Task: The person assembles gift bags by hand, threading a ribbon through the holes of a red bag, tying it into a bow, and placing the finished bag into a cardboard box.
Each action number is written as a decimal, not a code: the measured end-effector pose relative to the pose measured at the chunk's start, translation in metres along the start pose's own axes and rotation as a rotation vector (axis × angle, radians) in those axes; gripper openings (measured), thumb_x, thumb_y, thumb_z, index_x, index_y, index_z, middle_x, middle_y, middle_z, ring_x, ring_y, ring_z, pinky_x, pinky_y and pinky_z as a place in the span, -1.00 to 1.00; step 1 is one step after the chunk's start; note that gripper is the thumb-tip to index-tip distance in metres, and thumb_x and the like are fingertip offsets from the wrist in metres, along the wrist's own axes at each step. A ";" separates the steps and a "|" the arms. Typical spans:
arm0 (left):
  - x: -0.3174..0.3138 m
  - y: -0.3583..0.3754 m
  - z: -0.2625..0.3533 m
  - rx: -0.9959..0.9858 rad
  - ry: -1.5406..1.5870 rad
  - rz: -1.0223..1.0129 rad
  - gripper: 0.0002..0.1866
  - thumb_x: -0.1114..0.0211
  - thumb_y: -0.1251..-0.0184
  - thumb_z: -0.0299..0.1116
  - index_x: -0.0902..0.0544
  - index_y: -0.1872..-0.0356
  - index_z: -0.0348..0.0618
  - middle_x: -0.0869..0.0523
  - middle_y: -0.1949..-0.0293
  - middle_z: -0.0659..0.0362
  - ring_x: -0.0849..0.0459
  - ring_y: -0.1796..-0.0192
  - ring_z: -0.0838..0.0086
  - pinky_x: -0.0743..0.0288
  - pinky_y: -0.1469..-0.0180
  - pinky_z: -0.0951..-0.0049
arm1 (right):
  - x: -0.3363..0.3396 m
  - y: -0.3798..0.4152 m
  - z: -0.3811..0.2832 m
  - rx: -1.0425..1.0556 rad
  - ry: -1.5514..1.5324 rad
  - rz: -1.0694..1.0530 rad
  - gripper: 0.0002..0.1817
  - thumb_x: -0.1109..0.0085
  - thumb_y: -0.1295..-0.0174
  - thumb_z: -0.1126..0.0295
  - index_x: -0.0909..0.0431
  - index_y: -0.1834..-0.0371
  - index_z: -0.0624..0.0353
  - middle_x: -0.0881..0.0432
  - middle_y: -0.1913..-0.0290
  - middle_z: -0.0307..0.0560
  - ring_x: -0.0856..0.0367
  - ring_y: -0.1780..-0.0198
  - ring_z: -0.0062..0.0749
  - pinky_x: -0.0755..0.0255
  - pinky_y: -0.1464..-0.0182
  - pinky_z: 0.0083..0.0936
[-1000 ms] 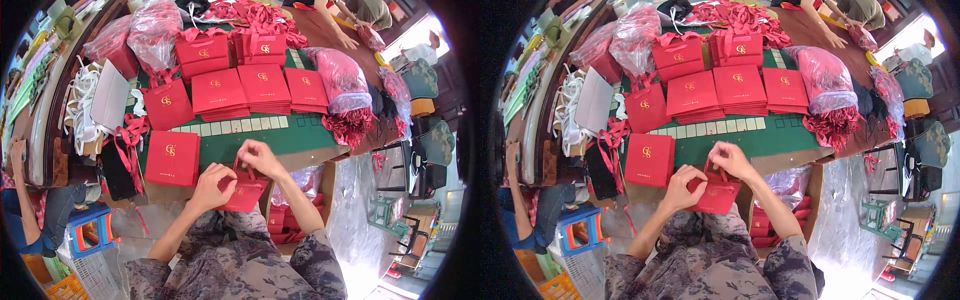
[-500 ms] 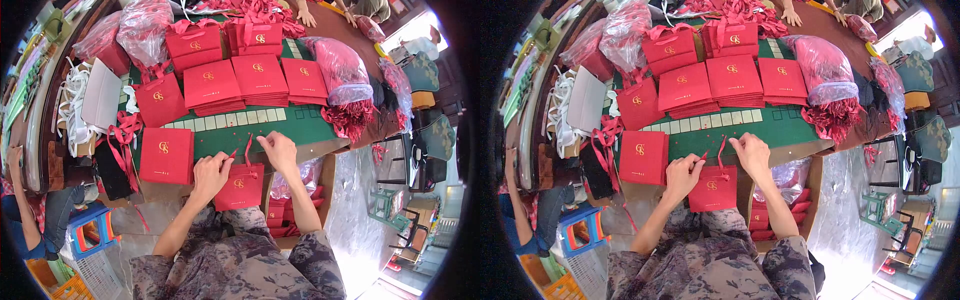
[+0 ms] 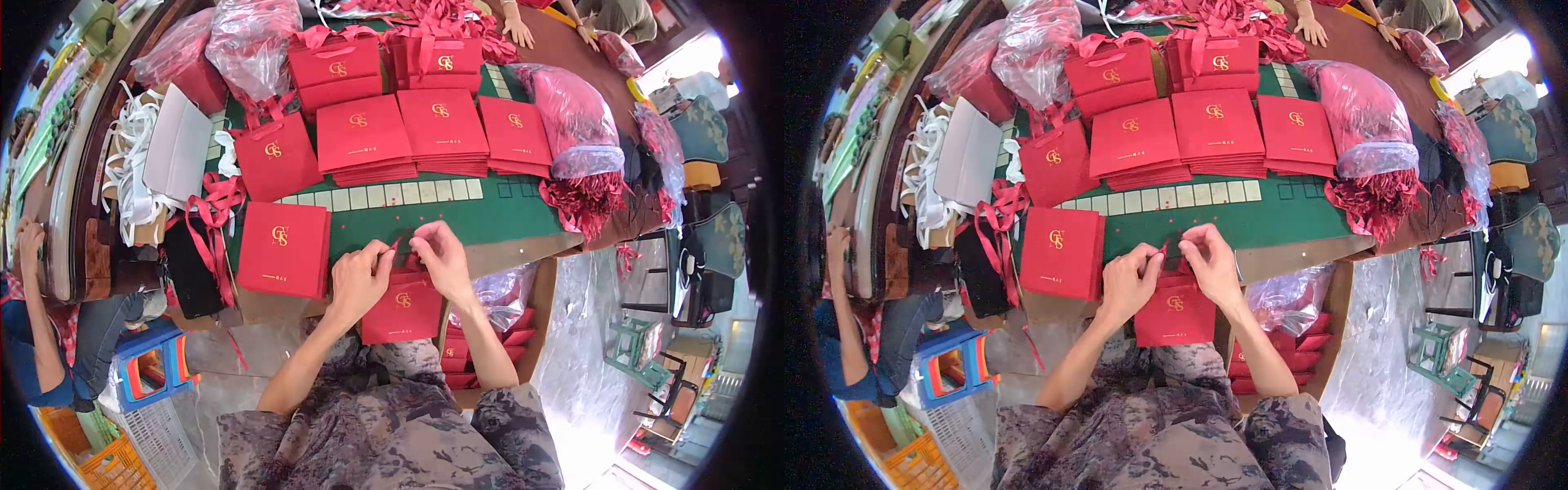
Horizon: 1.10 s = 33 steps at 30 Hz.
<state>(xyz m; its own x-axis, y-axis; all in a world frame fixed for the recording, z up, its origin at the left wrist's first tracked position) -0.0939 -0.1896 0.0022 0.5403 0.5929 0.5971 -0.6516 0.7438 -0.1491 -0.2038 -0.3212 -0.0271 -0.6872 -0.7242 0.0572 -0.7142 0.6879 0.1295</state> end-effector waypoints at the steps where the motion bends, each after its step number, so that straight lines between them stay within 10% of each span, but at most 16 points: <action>1: -0.002 -0.001 -0.001 0.079 0.006 -0.076 -0.84 -0.32 -0.38 -0.28 -0.64 0.35 -0.10 -0.56 0.67 0.10 -0.59 0.59 0.19 -0.38 0.46 0.18 | -0.001 0.006 0.001 -0.082 -0.022 -0.023 -0.84 -0.17 -0.46 0.41 -0.58 0.00 0.23 -0.66 0.15 -0.31 -0.59 0.15 -0.68 -0.51 0.12 -0.67; 12: -0.004 0.000 0.008 -0.049 -0.045 -0.041 -0.86 -0.36 -0.34 -0.31 -0.66 0.34 -0.14 -0.51 0.71 0.12 -0.55 0.64 0.25 -0.36 0.51 0.22 | -0.017 0.009 -0.001 -0.087 -0.047 -0.092 -0.81 -0.10 -0.52 0.38 -0.63 0.00 0.24 -0.67 0.24 -0.31 -0.57 0.26 -0.73 -0.52 0.20 -0.70; 15: -0.003 0.009 0.006 -0.028 0.092 0.007 -0.73 -0.44 -0.28 -0.32 -0.65 0.06 -0.12 -0.67 0.38 0.07 -0.66 0.38 0.27 -0.49 0.34 0.27 | -0.006 0.003 0.000 -0.075 -0.016 -0.013 -0.76 -0.08 -0.53 0.28 -0.63 0.08 0.24 -0.65 0.26 -0.33 -0.56 0.31 -0.74 -0.52 0.29 -0.69; 17: 0.005 0.019 0.010 0.011 0.118 0.082 -0.36 -0.52 -0.20 -0.23 -0.46 -0.27 -0.16 -0.56 -0.08 -0.12 -0.61 -0.06 0.06 -0.56 -0.03 0.15 | 0.001 0.001 0.003 -0.076 -0.022 0.018 -0.76 -0.08 -0.53 0.28 -0.63 0.09 0.23 -0.65 0.27 -0.33 -0.55 0.32 -0.75 -0.51 0.30 -0.70; 20: 0.000 0.038 0.004 -0.025 -0.029 0.041 -0.11 -0.57 -0.14 -0.18 -0.26 -0.42 -0.26 -0.36 -0.30 -0.17 -0.49 -0.20 -0.06 -0.51 -0.17 0.08 | 0.012 -0.004 0.008 -0.073 -0.055 0.063 -0.78 -0.08 -0.54 0.28 -0.63 0.09 0.20 -0.64 0.27 -0.35 -0.52 0.34 -0.77 -0.47 0.32 -0.72; 29: -0.022 0.065 -0.011 0.173 0.383 -0.297 -0.44 -0.45 -0.28 -0.44 -0.38 -0.23 -0.29 -0.74 0.10 -0.04 -0.76 -0.01 0.31 -0.60 -0.04 0.32 | 0.049 -0.045 0.016 -0.045 -0.058 0.259 -0.78 -0.11 -0.52 0.30 -0.63 0.12 0.25 -0.59 0.36 -0.36 -0.47 0.36 -0.76 -0.38 0.31 -0.72; 33: -0.006 0.068 0.005 0.166 0.407 -0.273 -0.61 -0.38 -0.31 -0.45 -0.38 -0.04 -0.24 -0.73 0.14 -0.16 -0.75 0.00 -0.06 -0.59 0.05 0.20 | 0.054 -0.051 0.017 0.061 -0.012 0.309 -0.77 -0.10 -0.53 0.28 -0.64 0.11 0.21 -0.60 0.33 -0.39 -0.43 0.31 -0.79 -0.34 0.26 -0.70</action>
<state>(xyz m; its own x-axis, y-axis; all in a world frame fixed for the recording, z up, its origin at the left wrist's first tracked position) -0.1437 -0.1442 -0.0078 0.8441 0.4810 0.2369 -0.5162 0.8485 0.1164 -0.2065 -0.3947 -0.0471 -0.8740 -0.4804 0.0726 -0.4781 0.8770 0.0480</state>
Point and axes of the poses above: each hand's wrist, its own y-axis away from the middle knuckle, its own x-axis out of the back of the hand, z = x × y, the point moved 6 cm from there along -y, towards the middle knuckle
